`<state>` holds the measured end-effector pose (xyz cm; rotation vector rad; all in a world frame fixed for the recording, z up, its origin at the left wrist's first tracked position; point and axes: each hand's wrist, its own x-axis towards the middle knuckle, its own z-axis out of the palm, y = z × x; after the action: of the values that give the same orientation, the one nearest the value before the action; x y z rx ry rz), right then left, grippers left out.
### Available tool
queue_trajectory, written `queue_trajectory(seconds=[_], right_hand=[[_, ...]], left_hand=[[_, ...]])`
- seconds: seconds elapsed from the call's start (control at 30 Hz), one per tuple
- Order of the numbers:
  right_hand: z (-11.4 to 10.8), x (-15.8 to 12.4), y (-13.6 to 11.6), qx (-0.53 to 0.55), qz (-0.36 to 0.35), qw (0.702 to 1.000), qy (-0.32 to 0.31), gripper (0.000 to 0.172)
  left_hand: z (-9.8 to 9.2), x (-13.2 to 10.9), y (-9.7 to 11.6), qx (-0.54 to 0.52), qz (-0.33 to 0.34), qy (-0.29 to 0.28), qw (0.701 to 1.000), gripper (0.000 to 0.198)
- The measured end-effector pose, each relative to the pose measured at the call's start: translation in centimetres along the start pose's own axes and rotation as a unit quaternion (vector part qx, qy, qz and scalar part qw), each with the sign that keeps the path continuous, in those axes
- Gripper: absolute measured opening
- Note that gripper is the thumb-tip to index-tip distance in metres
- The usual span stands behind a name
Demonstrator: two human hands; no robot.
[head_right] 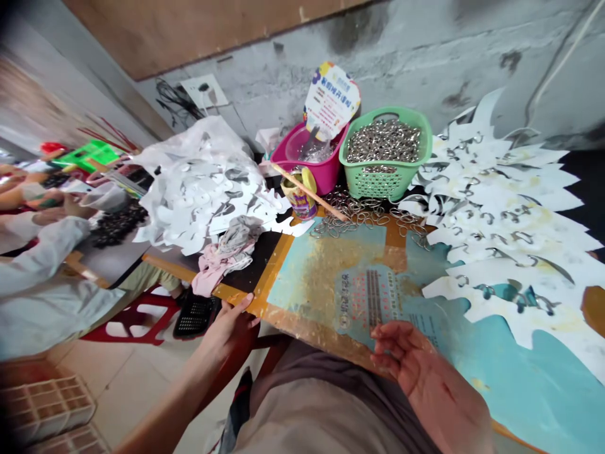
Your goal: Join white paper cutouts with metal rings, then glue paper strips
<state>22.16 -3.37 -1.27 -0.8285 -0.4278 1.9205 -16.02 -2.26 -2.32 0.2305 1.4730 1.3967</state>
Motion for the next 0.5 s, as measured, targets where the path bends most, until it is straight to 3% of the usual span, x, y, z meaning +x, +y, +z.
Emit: queue_trajectory(seconds=[0.23,0.5], right_hand=[[0.3,0.1,-0.1,0.007,-0.013,1.0,-0.024,0.042],[0.5,-0.1,-0.3,-0.005,-0.01,1.0,-0.018,0.04]], left_hand=[[0.1,-1.7,-0.5,-0.072,-0.008,-0.025,0.997,0.034],[-0.7,-1.7,0.2,-0.127,-0.036,-0.044,0.99,0.023]])
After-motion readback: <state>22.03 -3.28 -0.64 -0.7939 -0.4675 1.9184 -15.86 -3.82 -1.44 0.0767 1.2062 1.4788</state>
